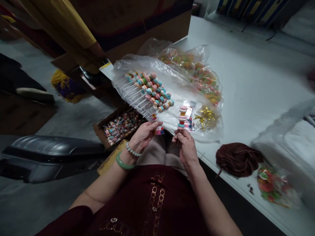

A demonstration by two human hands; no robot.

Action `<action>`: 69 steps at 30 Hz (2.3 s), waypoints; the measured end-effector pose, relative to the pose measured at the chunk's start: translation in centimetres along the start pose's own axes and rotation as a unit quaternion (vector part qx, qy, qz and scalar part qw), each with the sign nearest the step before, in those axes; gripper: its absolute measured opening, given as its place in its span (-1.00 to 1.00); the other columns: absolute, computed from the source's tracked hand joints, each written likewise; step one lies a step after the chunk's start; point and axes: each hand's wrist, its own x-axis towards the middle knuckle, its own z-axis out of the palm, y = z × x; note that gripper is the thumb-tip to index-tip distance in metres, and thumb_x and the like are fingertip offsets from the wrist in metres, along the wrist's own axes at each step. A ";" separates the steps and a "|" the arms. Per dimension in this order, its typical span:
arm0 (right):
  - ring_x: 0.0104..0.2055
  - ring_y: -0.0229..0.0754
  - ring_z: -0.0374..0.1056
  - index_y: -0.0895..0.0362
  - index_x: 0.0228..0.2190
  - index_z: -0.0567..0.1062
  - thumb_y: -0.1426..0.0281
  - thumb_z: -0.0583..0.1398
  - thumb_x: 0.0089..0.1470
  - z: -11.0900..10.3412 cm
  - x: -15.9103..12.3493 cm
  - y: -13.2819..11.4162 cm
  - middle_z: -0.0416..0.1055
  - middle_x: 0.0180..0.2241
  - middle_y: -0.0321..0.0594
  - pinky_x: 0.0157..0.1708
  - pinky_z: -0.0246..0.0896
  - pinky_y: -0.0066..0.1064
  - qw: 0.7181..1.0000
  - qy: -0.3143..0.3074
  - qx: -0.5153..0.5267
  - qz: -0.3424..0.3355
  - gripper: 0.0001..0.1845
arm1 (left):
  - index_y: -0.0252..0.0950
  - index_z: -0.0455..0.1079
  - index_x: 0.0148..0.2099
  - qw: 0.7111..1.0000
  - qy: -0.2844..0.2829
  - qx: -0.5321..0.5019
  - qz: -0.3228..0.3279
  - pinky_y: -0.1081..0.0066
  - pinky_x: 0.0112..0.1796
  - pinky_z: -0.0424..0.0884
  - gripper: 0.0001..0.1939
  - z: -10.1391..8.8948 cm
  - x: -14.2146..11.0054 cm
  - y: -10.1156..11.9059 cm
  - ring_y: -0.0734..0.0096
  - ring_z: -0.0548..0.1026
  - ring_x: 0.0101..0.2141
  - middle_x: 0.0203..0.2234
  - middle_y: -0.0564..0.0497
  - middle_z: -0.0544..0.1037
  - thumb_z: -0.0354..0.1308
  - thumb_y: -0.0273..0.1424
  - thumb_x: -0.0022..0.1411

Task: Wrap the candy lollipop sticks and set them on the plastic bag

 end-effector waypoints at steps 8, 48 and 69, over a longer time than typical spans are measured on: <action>-0.58 -0.39 0.09 0.13 -0.35 0.52 0.27 0.38 -0.19 2.8 -0.8 1.2 0.30 -0.56 -0.41 -0.59 0.01 -0.50 0.999 0.010 0.023 0.025 -0.68 | -0.37 0.42 -0.49 0.999 0.018 -0.043 0.018 0.52 -0.44 0.32 -0.63 1.6 -1.0 -1.7 0.60 0.38 -0.56 -0.61 0.10 0.48 0.51 -0.34 -0.32; -0.35 -0.17 0.42 0.17 -0.13 0.55 0.41 0.04 0.29 -2.7 -3.1 2.4 0.53 -0.35 -0.14 -0.32 0.22 -0.40 0.768 0.038 -0.540 -0.343 -0.71 | -0.38 0.46 -0.32 0.975 0.020 -0.194 -0.108 0.15 0.03 0.43 -0.77 0.0 0.6 0.3 0.35 0.61 -0.29 -0.44 -0.06 0.63 0.03 -0.47 0.36; -0.72 -0.38 -0.03 0.16 -0.37 0.53 0.09 0.19 0.02 -2.3 -2.5 1.8 0.36 -0.63 -0.28 -0.68 -0.21 -0.47 0.952 -0.139 -0.233 0.140 -0.63 | -0.42 0.54 -0.36 0.998 -0.051 0.035 -0.027 0.31 -0.21 0.47 -0.76 -1.5 0.3 0.1 0.32 0.56 -0.40 -0.42 -0.12 0.63 0.41 -0.34 -0.02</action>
